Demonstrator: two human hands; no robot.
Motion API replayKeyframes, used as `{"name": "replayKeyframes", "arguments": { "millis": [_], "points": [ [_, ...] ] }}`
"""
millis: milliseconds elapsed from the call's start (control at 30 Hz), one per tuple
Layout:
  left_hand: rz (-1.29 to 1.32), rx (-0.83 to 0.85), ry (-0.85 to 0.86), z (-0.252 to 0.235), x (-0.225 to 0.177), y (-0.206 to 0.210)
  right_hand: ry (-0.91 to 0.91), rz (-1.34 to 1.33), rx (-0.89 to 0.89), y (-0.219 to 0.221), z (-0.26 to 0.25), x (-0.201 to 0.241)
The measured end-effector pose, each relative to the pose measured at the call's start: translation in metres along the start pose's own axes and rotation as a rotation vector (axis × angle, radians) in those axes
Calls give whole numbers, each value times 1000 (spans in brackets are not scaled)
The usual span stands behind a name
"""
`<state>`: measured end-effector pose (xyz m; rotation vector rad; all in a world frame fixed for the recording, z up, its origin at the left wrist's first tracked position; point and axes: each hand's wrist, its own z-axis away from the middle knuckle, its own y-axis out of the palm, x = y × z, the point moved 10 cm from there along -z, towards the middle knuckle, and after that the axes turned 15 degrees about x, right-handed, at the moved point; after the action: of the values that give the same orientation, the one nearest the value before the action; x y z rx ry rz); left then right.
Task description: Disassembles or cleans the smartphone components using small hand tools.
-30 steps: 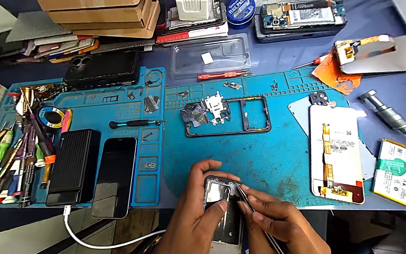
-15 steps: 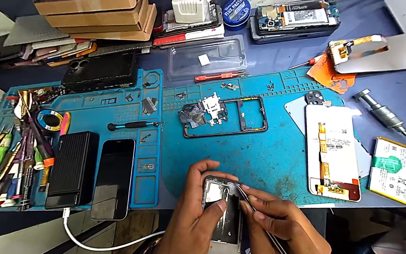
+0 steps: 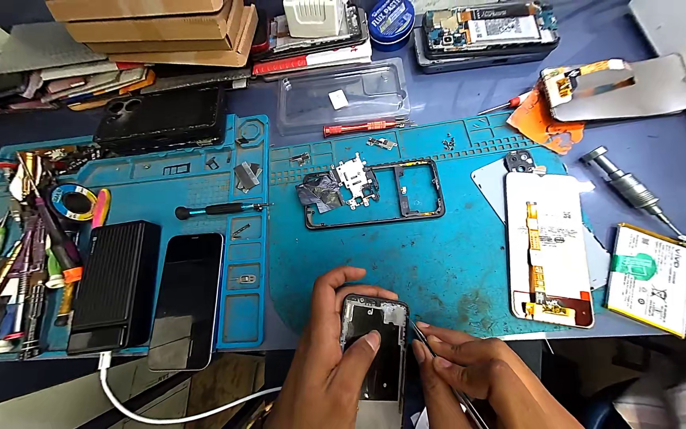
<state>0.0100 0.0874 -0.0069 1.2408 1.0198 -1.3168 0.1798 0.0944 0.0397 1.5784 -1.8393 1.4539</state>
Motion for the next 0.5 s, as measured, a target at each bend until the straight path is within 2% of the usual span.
{"name": "replayKeyframes", "arguments": {
  "millis": [233,500],
  "points": [
    [2,4,-9,0,1,0,38,51,40,2,6,7],
    [-54,20,-10,-1,1,-1,-65,132,-23,8,5,4]
  ]
}}
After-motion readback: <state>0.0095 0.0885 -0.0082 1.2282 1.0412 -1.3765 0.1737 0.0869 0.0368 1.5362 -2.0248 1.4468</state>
